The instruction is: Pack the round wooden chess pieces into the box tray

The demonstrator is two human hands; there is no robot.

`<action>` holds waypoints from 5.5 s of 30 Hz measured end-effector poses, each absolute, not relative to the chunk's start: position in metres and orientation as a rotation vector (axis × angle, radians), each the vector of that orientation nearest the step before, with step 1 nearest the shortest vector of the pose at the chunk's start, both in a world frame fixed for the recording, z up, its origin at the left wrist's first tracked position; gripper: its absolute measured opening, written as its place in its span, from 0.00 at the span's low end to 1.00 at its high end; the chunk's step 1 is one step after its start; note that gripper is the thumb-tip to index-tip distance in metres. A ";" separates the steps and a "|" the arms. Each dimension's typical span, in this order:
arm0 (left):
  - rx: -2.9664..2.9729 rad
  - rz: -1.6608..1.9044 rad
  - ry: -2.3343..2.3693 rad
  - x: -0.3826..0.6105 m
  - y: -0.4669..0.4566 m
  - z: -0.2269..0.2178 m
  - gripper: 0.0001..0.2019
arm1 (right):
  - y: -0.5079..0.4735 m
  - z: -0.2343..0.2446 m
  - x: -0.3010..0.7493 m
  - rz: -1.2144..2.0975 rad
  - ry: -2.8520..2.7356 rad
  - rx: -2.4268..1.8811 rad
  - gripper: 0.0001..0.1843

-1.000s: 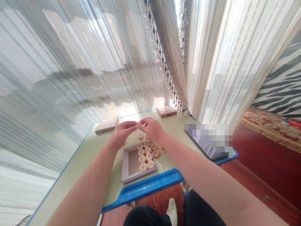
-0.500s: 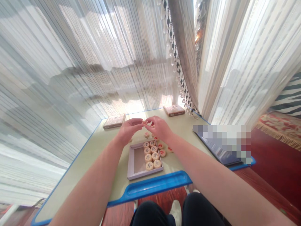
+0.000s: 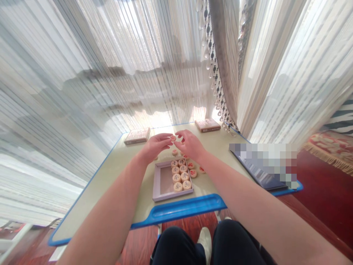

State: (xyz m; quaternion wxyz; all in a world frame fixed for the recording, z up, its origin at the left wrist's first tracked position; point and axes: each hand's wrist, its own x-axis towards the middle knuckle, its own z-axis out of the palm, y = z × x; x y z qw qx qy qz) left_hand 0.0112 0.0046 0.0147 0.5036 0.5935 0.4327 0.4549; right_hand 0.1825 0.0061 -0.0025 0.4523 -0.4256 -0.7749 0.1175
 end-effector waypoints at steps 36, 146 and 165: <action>1.542 1.050 1.003 0.015 -0.006 0.020 0.20 | 0.003 -0.002 0.183 0.263 -1.856 -0.982 0.14; 1.925 1.043 1.872 -0.019 -0.095 -0.019 0.15 | -0.054 0.020 0.141 0.038 -2.731 -0.938 0.11; 1.943 1.039 1.881 -0.020 -0.094 -0.021 0.15 | -0.054 0.019 0.142 0.128 -2.703 -0.978 0.11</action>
